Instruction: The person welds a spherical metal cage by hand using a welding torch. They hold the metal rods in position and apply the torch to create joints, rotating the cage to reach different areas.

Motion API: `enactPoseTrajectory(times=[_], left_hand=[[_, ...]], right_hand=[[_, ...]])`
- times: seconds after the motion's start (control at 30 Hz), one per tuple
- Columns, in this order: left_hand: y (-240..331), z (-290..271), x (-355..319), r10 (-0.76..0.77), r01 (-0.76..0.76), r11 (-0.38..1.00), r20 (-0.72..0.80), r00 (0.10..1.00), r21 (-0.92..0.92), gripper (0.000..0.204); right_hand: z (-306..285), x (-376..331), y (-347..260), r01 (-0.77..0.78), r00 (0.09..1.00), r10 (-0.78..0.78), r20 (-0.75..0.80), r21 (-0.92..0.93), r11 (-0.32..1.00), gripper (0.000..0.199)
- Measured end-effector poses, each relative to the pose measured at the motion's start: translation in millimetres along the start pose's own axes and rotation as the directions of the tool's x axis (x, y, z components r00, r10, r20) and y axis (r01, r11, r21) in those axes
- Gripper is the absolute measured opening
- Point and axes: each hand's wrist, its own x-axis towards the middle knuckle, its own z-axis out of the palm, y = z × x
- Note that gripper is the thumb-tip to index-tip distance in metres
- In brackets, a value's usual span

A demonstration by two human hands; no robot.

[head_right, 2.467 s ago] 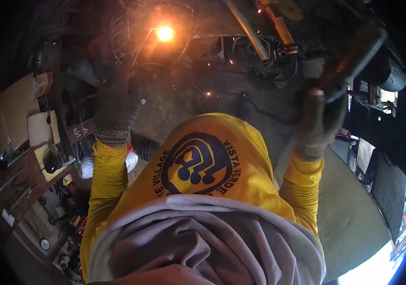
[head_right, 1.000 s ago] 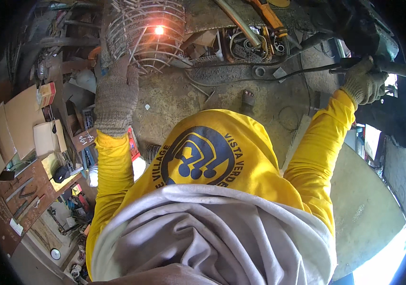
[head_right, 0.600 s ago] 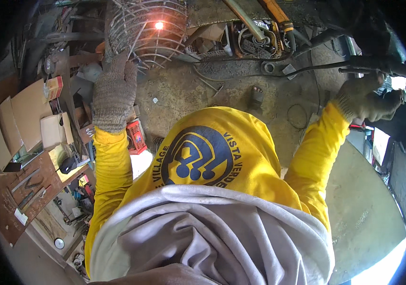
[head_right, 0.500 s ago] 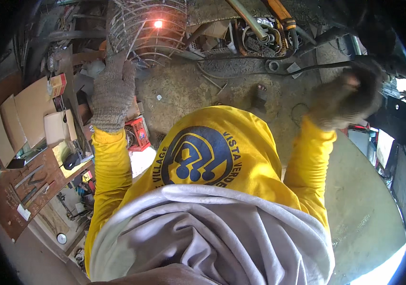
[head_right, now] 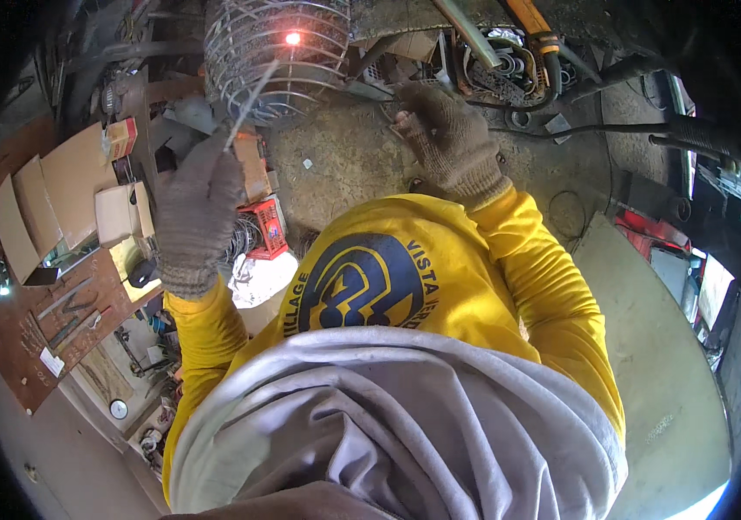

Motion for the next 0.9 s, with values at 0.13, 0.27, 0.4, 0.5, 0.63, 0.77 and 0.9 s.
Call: enactPoseTrajectory(times=[0.13,0.27,0.4,0.5,0.63,0.77,0.9], left_hand=[[6,15,8,0.16,-0.159,0.964,0.012,0.987,0.215,0.028],[17,22,13,0.179,-0.186,0.922,0.05,0.983,0.339,0.028],[31,23,22,0.164,-0.216,0.862,0.151,0.975,0.458,0.028],[41,23,30,0.055,-0.17,0.857,0.242,0.969,0.487,0.034],[33,21,36,0.061,-0.178,0.869,0.258,0.964,0.461,0.034],[35,20,41,0.096,-0.197,0.855,0.228,0.969,0.479,0.033],[25,23,47,0.177,-0.256,0.878,0.222,0.959,0.405,0.03]], right_hand=[[4,-10,17,-0.019,0.999,0.02,0.028,-0.065,0.998,0.04],[0,-16,23,-0.089,0.996,0.09,0.019,-0.044,0.995,0.04],[-8,-20,31,-0.144,0.987,0.147,0.061,-0.061,0.988,0.036],[-11,-23,35,-0.228,0.968,0.226,0.111,0.002,0.974,0.034],[-13,-22,36,-0.215,0.974,0.213,0.077,0.018,0.977,0.038],[-15,-20,42,-0.144,0.985,0.148,0.095,-0.044,0.989,0.033],[-15,-20,40,-0.159,0.98,0.164,0.115,-0.048,0.986,0.033]])
